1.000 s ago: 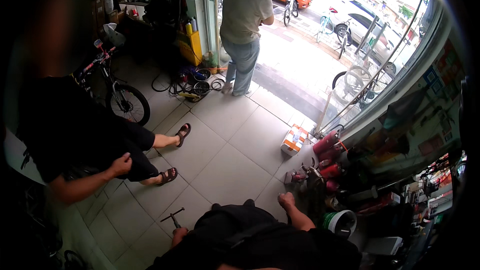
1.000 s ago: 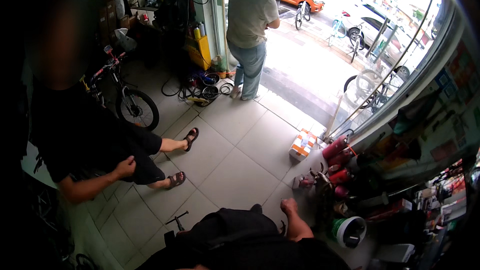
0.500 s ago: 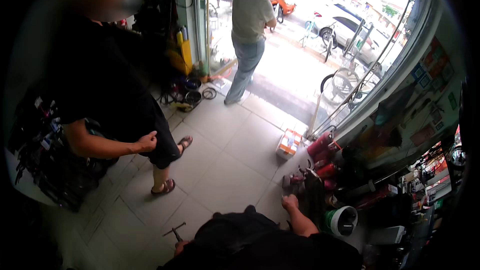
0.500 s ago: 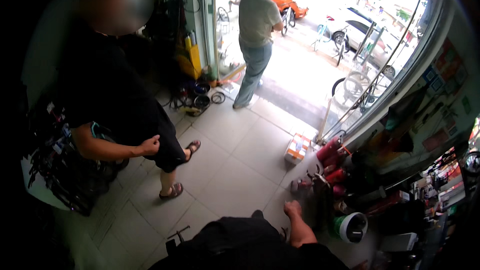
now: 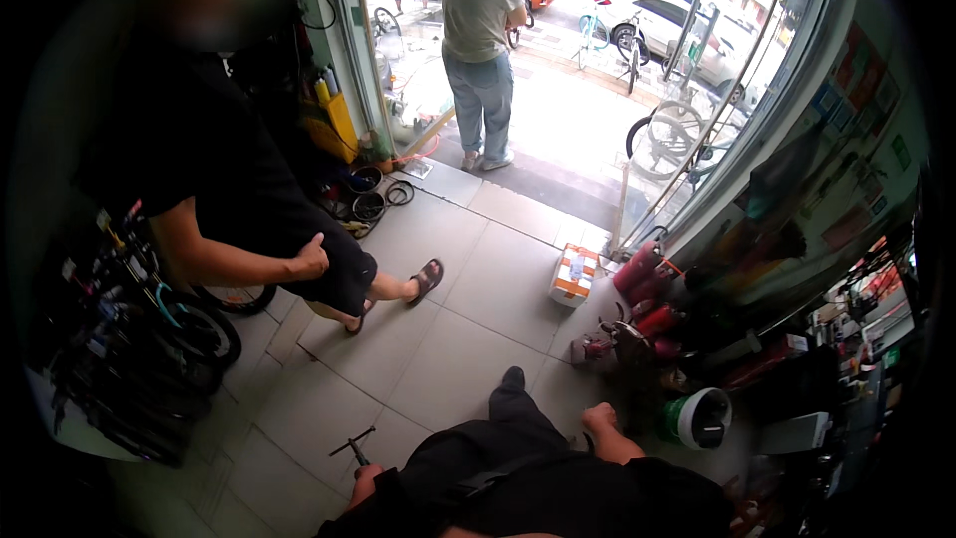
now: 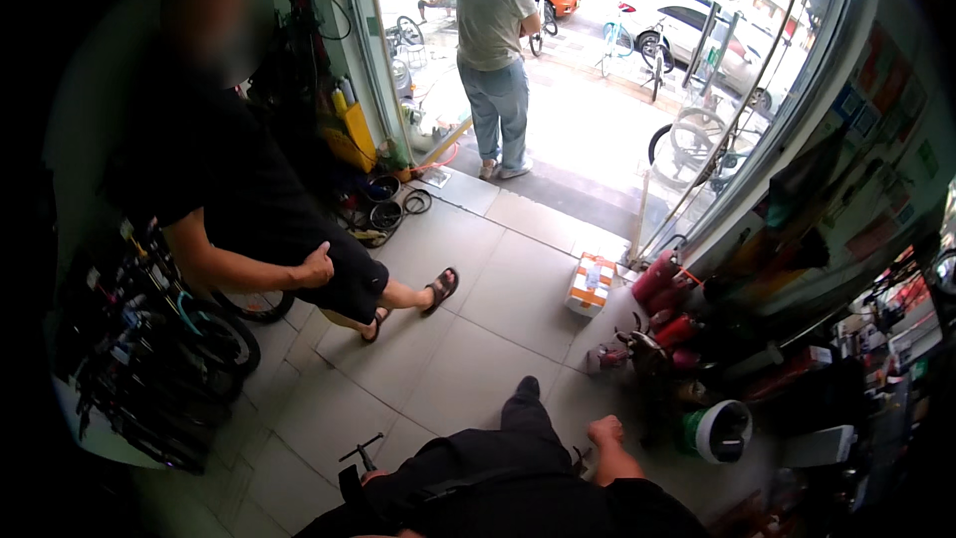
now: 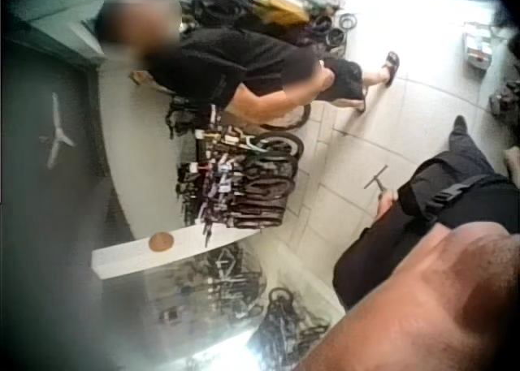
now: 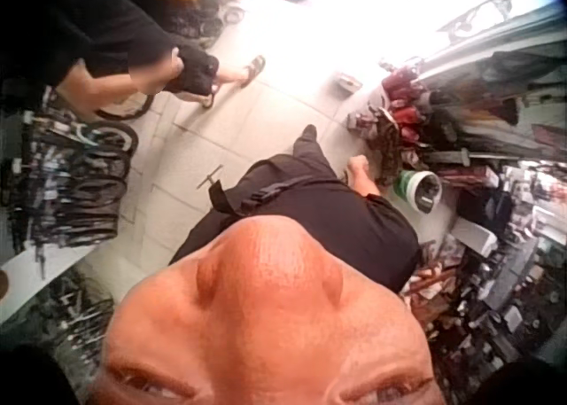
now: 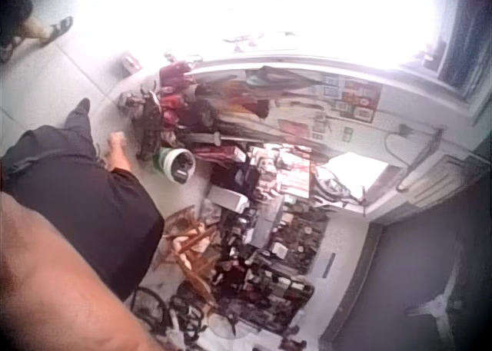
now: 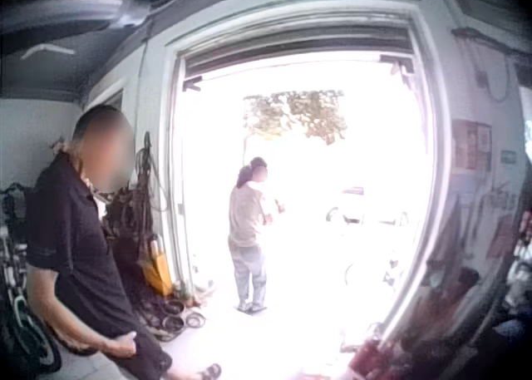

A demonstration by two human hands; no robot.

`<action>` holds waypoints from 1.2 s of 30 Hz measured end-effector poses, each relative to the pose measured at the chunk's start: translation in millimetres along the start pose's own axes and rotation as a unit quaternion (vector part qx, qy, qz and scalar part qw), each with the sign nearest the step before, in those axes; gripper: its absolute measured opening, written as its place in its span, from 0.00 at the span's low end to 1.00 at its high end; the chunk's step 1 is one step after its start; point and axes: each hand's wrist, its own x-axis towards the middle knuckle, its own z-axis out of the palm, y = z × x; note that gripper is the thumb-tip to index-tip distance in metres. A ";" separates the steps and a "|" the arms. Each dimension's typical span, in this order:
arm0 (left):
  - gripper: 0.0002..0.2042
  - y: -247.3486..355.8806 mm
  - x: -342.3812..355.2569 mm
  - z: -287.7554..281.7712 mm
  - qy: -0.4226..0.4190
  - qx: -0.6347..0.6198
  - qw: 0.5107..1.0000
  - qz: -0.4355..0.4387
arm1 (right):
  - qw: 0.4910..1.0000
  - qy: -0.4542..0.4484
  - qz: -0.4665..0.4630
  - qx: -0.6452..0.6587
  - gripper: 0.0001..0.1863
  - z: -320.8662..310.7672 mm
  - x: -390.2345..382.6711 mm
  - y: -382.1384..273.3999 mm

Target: The person walks from inside a bicycle shop to the sidewalk and sits on a stool. They use pliers to crimp and adjust a bicycle brake cable end, repeatedly manipulating the cable and tool while seated.

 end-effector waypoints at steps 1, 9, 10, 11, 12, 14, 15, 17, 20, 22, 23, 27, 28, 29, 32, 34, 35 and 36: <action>0.10 4.0 -3.8 -2.5 0.010 -0.027 1.000 -0.012 | 1.000 0.002 0.005 0.003 0.19 -0.6 6.9 -11.6; 0.09 81.0 -40.2 -52.9 0.076 -0.131 0.987 -0.049 | 0.995 -0.053 -0.074 0.051 0.21 -39.7 81.5 -101.0; 0.09 93.5 -44.3 -58.7 0.081 -0.141 0.985 -0.050 | 0.994 -0.045 -0.075 0.060 0.21 -46.6 91.4 -113.4; 0.09 107.7 -51.5 -63.9 0.085 -0.150 0.984 -0.051 | 0.994 -0.037 -0.073 0.066 0.22 -54.1 102.0 -123.6; 0.09 116.9 -63.5 -69.9 0.089 -0.160 0.981 -0.060 | 0.993 -0.035 -0.090 0.074 0.22 -63.3 107.5 -133.9; 0.10 140.4 -96.6 -84.5 0.101 -0.188 0.974 -0.081 | 0.990 -0.028 -0.113 0.082 0.23 -72.3 128.8 -152.1; 0.10 157.2 -111.8 -92.9 0.104 -0.199 0.970 -0.090 | 0.990 -0.020 -0.112 0.086 0.24 -72.2 147.8 -158.7; 0.10 188.8 -140.9 -109.7 0.107 -0.216 0.964 -0.113 | 0.989 -0.028 -0.123 0.072 0.25 -82.1 166.9 -161.9; 0.10 230.7 -176.8 -131.7 0.113 -0.251 0.950 -0.149 | 0.991 -0.061 -0.114 0.044 0.27 -100.8 173.5 -178.7; 0.11 257.5 -188.6 -146.3 0.113 -0.261 0.945 -0.162 | 0.992 -0.066 -0.103 0.036 0.27 -106.0 177.5 -184.5; 0.11 271.1 -191.7 -154.6 0.112 -0.263 0.944 -0.167 | 0.992 -0.070 -0.099 0.031 0.27 -107.4 179.3 -188.9; 0.12 320.5 -193.8 -182.9 0.094 -0.252 0.946 -0.180 | 0.997 -0.063 -0.042 0.029 0.27 -104.2 195.7 -196.7; 0.12 324.9 -180.0 -186.0 0.092 -0.253 0.947 -0.172 | 0.996 -0.069 -0.047 0.025 0.28 -103.9 200.6 -199.6; 0.11 326.3 -166.8 -188.4 0.088 -0.248 0.951 -0.163 | 0.996 -0.075 -0.052 0.021 0.28 -105.2 203.2 -203.9; 0.11 332.4 -119.8 -197.5 0.077 -0.225 0.964 -0.120 | 0.997 -0.060 -0.026 0.034 0.28 -120.9 201.5 -226.8; 0.11 343.1 -92.3 -212.5 0.068 -0.208 0.972 -0.089 | 0.998 -0.056 0.005 0.036 0.28 -127.1 208.1 -244.9; 0.11 347.7 -79.4 -220.2 0.064 -0.199 0.975 -0.076 | 0.998 -0.055 0.000 0.033 0.28 -128.7 211.4 -251.4; 0.11 358.7 -63.3 -229.4 0.057 -0.185 0.979 -0.058 | 0.998 -0.049 0.001 0.033 0.29 -131.0 215.7 -253.8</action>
